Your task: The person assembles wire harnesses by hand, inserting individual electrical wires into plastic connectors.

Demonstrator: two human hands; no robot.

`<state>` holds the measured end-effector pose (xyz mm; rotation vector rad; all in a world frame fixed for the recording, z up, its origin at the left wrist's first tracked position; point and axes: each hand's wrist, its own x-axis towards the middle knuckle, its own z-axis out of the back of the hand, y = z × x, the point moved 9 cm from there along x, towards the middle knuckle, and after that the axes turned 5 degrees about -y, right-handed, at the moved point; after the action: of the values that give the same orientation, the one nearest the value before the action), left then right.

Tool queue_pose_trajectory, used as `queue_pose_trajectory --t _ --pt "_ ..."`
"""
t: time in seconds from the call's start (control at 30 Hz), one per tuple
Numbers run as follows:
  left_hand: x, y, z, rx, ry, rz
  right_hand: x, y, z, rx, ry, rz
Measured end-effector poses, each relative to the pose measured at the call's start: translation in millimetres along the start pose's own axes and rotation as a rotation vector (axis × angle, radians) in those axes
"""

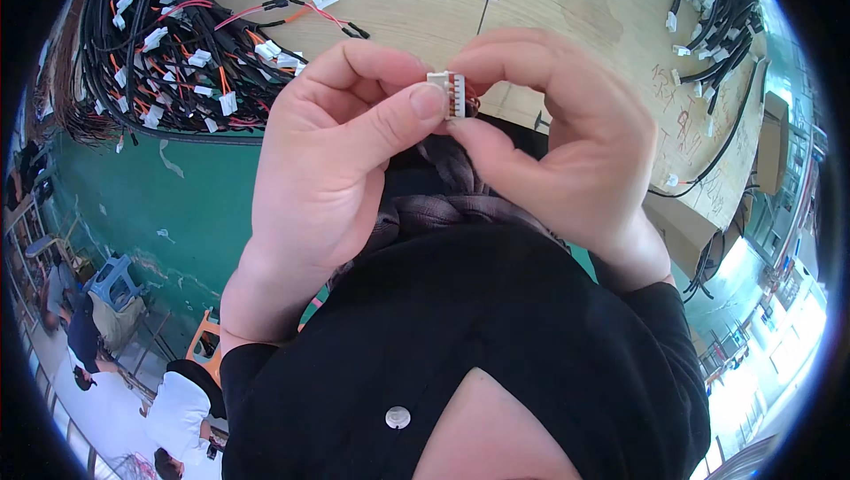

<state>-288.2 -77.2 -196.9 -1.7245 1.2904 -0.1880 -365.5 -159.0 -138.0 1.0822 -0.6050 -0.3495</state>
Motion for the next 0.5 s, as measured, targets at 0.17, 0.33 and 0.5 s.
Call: queue_pose_trajectory --t 0.17,0.33,0.5 --pt "-1.0 4.0 1.1 -0.049 -0.002 0.037 0.1 -3.9 -2.4 0.050 0.060 -0.040" --pt "0.6 2.7 2.4 -0.043 -0.001 0.045 -0.1 9.0 1.0 -0.159 0.001 0.082" --pt "0.2 -1.9 -1.3 -0.033 0.004 0.021 -0.9 4.4 3.3 -0.087 -0.026 0.075"
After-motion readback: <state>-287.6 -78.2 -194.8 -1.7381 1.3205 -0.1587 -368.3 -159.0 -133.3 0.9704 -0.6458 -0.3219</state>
